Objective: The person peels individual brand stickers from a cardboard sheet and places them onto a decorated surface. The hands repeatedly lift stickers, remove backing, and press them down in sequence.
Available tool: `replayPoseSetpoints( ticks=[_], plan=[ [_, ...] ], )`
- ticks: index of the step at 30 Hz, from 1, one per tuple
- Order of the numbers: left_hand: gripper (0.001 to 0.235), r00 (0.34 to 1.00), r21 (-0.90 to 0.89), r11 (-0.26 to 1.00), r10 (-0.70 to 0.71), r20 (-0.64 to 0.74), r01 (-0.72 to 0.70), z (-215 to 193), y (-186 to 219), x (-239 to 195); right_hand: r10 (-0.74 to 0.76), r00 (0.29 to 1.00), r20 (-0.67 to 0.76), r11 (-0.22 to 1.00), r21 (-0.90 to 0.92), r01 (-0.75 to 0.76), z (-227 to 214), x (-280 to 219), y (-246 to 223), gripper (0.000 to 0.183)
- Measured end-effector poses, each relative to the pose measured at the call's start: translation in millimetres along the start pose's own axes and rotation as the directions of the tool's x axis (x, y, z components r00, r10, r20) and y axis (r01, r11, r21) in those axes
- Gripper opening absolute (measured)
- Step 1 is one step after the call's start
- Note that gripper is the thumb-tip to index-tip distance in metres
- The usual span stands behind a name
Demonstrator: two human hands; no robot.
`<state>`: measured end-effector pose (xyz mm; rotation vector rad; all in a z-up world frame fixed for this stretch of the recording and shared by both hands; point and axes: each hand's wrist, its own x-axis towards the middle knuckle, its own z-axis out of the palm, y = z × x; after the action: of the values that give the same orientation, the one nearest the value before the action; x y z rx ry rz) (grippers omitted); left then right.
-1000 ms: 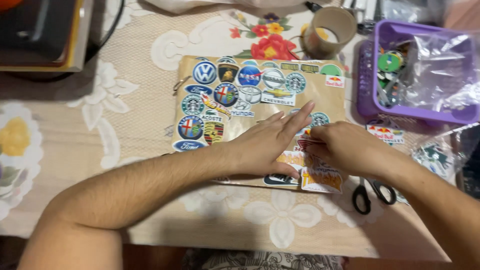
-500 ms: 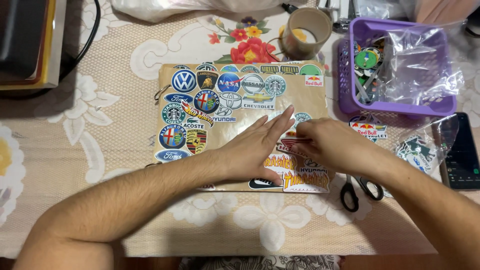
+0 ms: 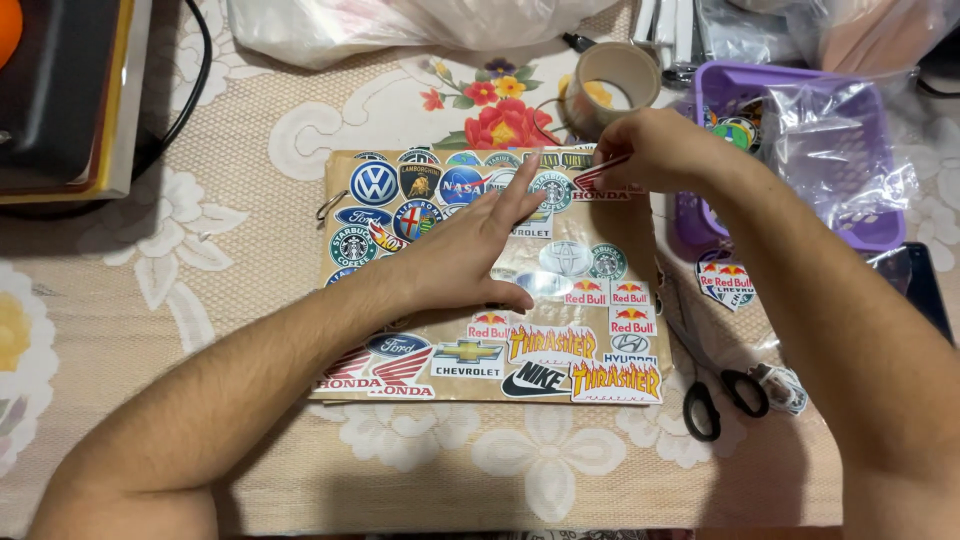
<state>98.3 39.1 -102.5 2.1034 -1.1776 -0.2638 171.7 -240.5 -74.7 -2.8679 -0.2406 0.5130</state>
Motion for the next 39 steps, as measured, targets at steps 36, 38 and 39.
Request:
replayPoseSetpoints(
  ticks=[36,38,39],
  plan=[
    [0.142,0.996,-0.007,0.999,-0.045,0.076,0.045,7,-11,7,-0.027,0.968,-0.251,0.976,-0.218,-0.029,22,-46,-37,0.039],
    [0.143,0.996,0.007,0.999,-0.041,0.078,0.041,4,-10,8,-0.104,0.930,-0.353,0.952,-0.305,-0.009,18,-63,-35,0.037],
    [0.142,0.996,0.012,0.999,-0.041,0.075,0.041,4,-10,8,-0.113,0.929,-0.352,0.961,-0.276,0.013,16,-75,-33,0.030]
  ],
)
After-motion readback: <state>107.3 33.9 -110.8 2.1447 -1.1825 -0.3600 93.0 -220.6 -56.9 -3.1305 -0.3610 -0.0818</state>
